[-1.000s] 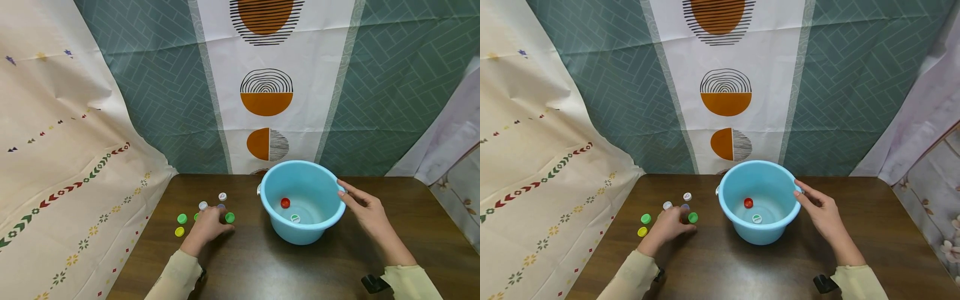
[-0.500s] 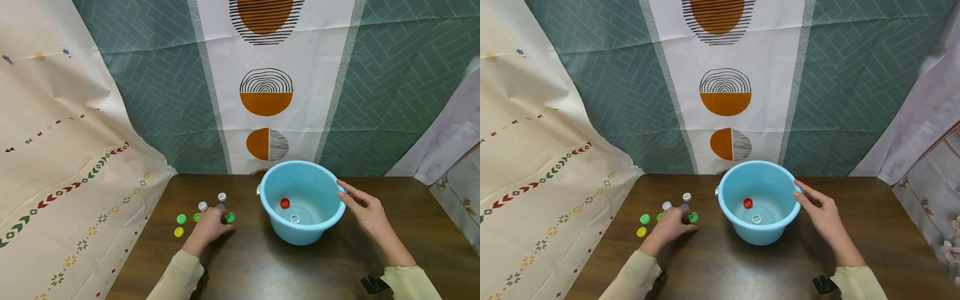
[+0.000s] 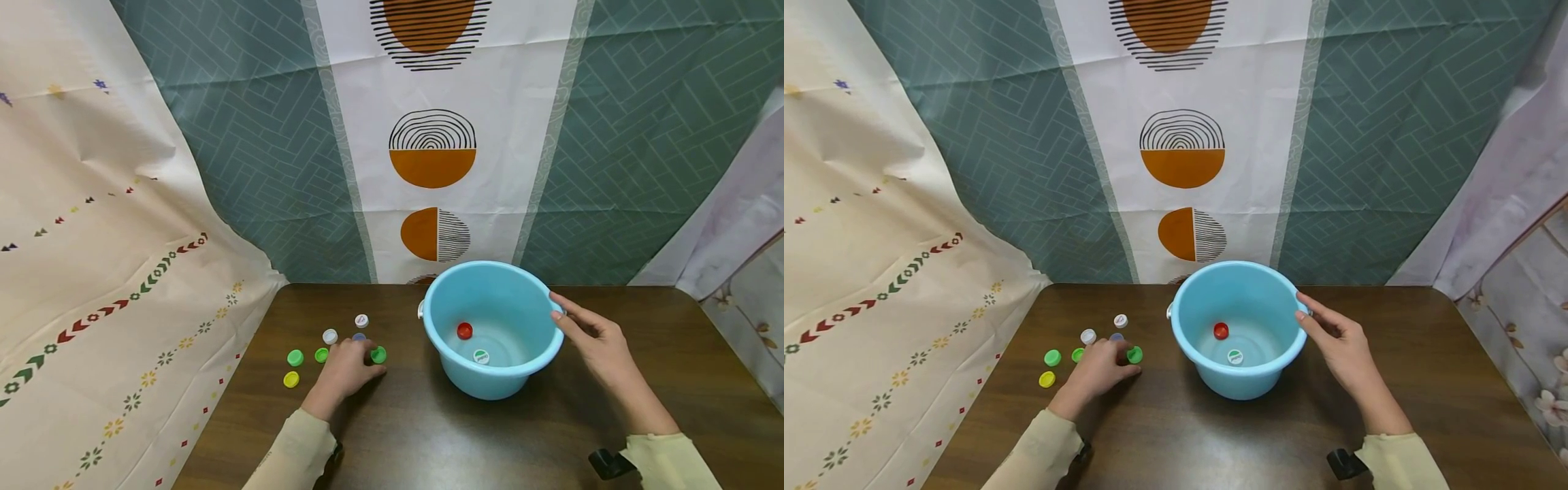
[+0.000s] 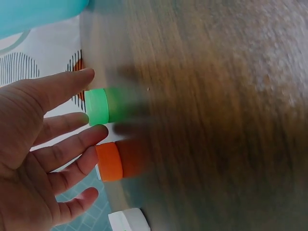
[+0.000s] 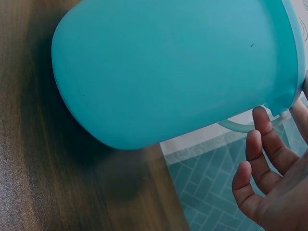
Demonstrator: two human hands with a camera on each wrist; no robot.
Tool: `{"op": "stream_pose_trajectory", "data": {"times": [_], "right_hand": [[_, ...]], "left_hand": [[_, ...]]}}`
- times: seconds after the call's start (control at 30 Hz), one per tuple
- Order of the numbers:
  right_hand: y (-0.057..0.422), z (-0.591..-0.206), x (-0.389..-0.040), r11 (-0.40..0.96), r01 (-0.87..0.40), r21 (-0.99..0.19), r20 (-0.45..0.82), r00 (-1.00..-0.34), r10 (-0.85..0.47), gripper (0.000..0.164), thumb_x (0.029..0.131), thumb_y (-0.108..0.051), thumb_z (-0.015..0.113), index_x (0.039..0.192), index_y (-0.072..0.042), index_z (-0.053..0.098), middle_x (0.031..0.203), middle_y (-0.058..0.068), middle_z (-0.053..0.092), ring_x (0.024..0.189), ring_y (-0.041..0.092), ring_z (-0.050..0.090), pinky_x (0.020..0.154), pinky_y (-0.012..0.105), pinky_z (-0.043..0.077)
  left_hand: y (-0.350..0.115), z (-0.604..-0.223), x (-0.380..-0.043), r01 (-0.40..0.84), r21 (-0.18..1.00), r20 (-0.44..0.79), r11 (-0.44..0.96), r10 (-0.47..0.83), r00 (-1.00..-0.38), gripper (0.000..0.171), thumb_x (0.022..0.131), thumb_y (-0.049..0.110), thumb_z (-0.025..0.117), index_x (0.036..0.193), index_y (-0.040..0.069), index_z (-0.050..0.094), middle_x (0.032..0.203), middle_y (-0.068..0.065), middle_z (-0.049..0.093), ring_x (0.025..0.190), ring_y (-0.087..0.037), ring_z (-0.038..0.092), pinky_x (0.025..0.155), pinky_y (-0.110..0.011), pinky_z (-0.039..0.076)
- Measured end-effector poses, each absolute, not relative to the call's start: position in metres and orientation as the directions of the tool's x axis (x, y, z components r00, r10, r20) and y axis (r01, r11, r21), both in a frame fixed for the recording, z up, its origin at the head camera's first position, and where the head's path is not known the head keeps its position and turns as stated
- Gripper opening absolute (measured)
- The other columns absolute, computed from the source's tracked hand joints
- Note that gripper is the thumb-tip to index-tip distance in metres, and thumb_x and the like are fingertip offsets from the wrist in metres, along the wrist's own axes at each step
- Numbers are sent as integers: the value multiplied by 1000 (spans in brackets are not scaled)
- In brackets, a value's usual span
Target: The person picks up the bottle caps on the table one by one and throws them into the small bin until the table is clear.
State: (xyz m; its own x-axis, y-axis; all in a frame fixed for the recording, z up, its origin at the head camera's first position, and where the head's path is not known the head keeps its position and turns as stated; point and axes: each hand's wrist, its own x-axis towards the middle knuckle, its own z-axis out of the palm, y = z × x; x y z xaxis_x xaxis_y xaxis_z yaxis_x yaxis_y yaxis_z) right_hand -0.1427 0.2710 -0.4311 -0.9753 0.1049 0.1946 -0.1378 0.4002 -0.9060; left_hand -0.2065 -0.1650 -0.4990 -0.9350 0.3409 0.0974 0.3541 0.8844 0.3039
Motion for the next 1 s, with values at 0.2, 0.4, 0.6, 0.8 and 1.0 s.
{"op": "stream_pose_trajectory", "data": {"times": [0.2, 0.4, 0.6, 0.8, 1.0], "right_hand": [[270, -430, -142, 397, -139, -907, 195, -975, 104, 48, 97, -36, 61, 142, -21, 54, 131, 3, 61, 100, 5, 60, 76, 17, 51], [270, -430, -142, 406, -140, -903, 197, -975, 104, 48, 97, -36, 60, 142, -21, 54, 128, 3, 62, 99, 6, 60, 76, 17, 51], [271, -430, -141, 411, -134, -902, 193, -976, 105, 48, 97, -37, 60, 142, -22, 54, 129, 1, 62, 99, 6, 60, 76, 17, 51], [270, -430, -141, 412, -134, -901, 193, -976, 105, 48, 97, -37, 60, 142, -22, 54, 129, 2, 62, 99, 6, 60, 75, 17, 51], [270, -429, -141, 413, -137, -900, 196, -975, 102, 48, 97, -37, 60, 142, -22, 54, 129, 2, 62, 98, 5, 60, 75, 17, 51]], "left_hand": [[-162, -499, -205, 344, 288, 109, 894, 327, -939, 41, 79, 41, 80, 105, 10, 73, 89, 0, 67, 80, -21, 57, 79, -50, 44], [-160, -502, -205, 332, 298, 128, 895, 307, -943, 39, 78, 40, 81, 100, 10, 70, 86, 1, 64, 77, -18, 56, 78, -50, 44], [-160, -505, -206, 330, 285, 151, 900, 298, -943, 37, 77, 40, 82, 96, 12, 67, 83, 3, 61, 75, -16, 55, 77, -50, 44], [-158, -508, -207, 335, 286, 159, 898, 300, -940, 39, 77, 41, 81, 101, 13, 69, 86, 2, 63, 79, -15, 57, 81, -53, 43], [-156, -509, -207, 359, 245, 175, 901, 323, -930, 39, 78, 41, 80, 105, 13, 73, 90, 2, 67, 84, -19, 60, 80, -55, 42]]}}
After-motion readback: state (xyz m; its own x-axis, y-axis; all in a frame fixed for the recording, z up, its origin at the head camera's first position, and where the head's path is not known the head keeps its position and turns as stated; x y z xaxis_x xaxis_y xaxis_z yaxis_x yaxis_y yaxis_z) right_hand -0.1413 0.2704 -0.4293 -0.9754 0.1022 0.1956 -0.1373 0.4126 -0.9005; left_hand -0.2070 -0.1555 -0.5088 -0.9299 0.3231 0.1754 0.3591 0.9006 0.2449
